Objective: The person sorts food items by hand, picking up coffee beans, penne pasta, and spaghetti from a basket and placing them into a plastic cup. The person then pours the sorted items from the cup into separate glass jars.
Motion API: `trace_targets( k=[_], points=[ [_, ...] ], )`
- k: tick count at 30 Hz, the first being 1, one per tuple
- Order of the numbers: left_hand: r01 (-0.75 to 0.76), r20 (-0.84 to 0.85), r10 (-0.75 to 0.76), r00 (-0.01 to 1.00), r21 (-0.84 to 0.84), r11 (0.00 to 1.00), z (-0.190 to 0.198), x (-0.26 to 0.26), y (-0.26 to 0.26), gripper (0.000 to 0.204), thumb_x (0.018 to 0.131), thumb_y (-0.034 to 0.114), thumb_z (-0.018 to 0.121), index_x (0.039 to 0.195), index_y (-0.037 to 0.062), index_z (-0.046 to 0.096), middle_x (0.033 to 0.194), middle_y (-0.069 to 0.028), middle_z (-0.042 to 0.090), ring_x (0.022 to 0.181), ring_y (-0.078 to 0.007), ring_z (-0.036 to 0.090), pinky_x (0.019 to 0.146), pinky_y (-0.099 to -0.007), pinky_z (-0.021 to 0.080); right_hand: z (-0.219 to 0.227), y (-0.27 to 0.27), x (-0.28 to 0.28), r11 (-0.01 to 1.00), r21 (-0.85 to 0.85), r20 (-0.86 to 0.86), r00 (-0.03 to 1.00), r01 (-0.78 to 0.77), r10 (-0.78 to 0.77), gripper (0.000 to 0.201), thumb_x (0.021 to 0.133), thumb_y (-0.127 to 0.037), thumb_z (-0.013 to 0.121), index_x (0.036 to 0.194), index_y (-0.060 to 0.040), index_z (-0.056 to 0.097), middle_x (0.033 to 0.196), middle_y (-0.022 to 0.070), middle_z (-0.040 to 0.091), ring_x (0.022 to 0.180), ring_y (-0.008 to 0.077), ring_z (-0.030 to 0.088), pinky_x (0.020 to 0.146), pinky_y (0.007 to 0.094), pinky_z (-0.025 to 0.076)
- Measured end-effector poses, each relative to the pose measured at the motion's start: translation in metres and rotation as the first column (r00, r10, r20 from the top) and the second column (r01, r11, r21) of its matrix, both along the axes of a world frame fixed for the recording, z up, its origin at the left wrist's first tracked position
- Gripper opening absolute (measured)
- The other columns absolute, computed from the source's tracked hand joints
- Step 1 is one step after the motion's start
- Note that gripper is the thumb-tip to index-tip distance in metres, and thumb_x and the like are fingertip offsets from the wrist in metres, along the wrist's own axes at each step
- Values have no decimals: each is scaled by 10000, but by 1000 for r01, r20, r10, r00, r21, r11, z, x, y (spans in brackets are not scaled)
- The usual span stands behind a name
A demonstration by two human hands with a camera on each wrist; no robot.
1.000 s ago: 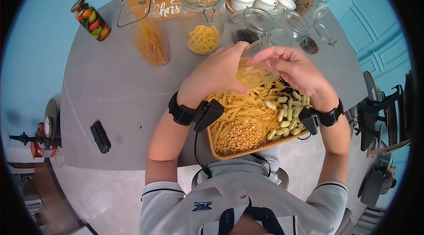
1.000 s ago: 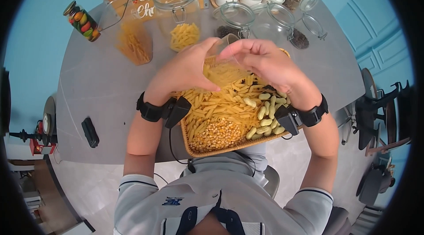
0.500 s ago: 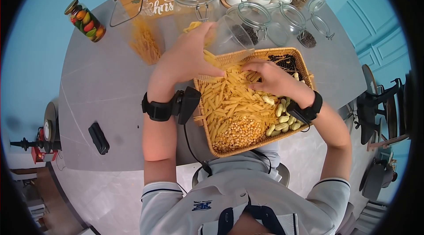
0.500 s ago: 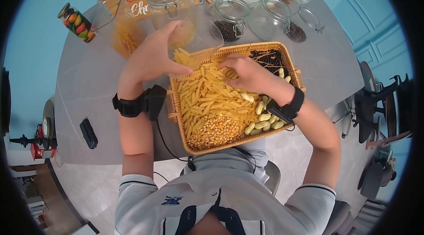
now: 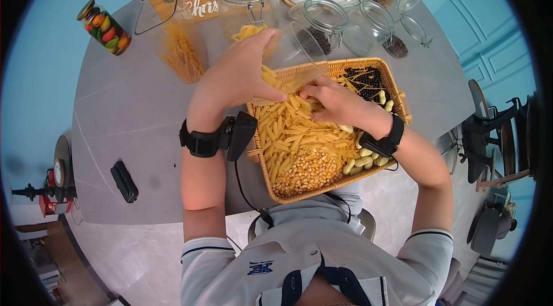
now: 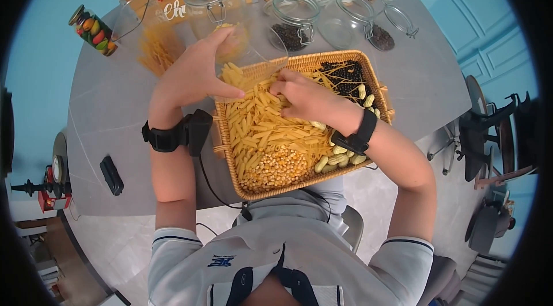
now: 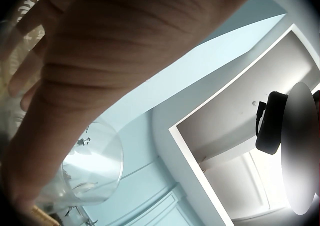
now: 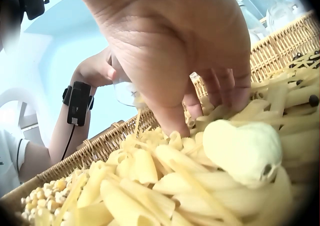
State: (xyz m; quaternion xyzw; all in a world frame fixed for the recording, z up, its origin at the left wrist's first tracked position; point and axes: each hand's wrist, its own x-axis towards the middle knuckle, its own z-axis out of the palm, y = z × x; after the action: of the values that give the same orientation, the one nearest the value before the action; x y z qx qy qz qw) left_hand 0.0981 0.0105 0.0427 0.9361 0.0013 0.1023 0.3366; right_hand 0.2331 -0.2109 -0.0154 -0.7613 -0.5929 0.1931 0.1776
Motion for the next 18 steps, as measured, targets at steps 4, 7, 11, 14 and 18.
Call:
trace_targets(
  k=[4, 7, 11, 14, 18],
  points=[
    [10, -3, -10, 1000, -21, 1000, -3, 2, 1, 1098, 578, 304, 926, 1475, -26, 384, 1338, -260, 581, 1281, -367, 548, 1051, -403, 438, -3, -2, 6, 999, 46, 23, 1000, -3, 2, 386, 746, 13, 766, 1122, 5, 681, 1142, 179, 648, 1032, 339, 646, 890, 399, 522],
    [12, -17, -12, 1000, -13, 1000, -1, 2, 1, 1099, 579, 305, 928, 1473, -28, 384, 1350, -260, 572, 1280, -367, 547, 1052, -402, 437, -8, -4, 12, 995, 96, 14, 999, 32, -33, 291, 736, 39, 783, 1019, 43, 712, 978, 141, 699, 843, 313, 684, 784, 347, 555],
    [20, -50, -22, 999, -24, 999, 0, 3, 2, 1099, 579, 305, 927, 1473, -32, 385, 1362, -260, 562, 1281, -369, 543, 1055, -401, 436, 3, -6, 17, 979, 70, -143, 973, 190, -179, 269, 778, -1, 797, 1040, 26, 741, 913, 120, 742, 766, 207, 696, 739, 307, 552],
    [28, -58, -30, 998, -24, 999, -1, 4, 2, 1099, 580, 305, 927, 1473, -36, 386, 1366, -259, 562, 1282, -370, 542, 1055, -402, 436, -4, -13, 37, 936, 69, -362, 883, 344, -298, 287, 818, -62, 810, 1093, -1, 756, 929, 115, 771, 744, 118, 678, 681, 269, 546],
    [36, -67, -36, 997, 9, 999, -2, 5, 0, 1105, 582, 299, 928, 1475, -46, 376, 1376, -255, 562, 1296, -360, 538, 1045, -397, 447, 12, -19, 51, 832, -8, -733, 562, 555, -383, 264, 878, -65, 775, 1121, 31, 734, 996, 128, 758, 818, 129, 700, 717, 242, 580]
  ],
)
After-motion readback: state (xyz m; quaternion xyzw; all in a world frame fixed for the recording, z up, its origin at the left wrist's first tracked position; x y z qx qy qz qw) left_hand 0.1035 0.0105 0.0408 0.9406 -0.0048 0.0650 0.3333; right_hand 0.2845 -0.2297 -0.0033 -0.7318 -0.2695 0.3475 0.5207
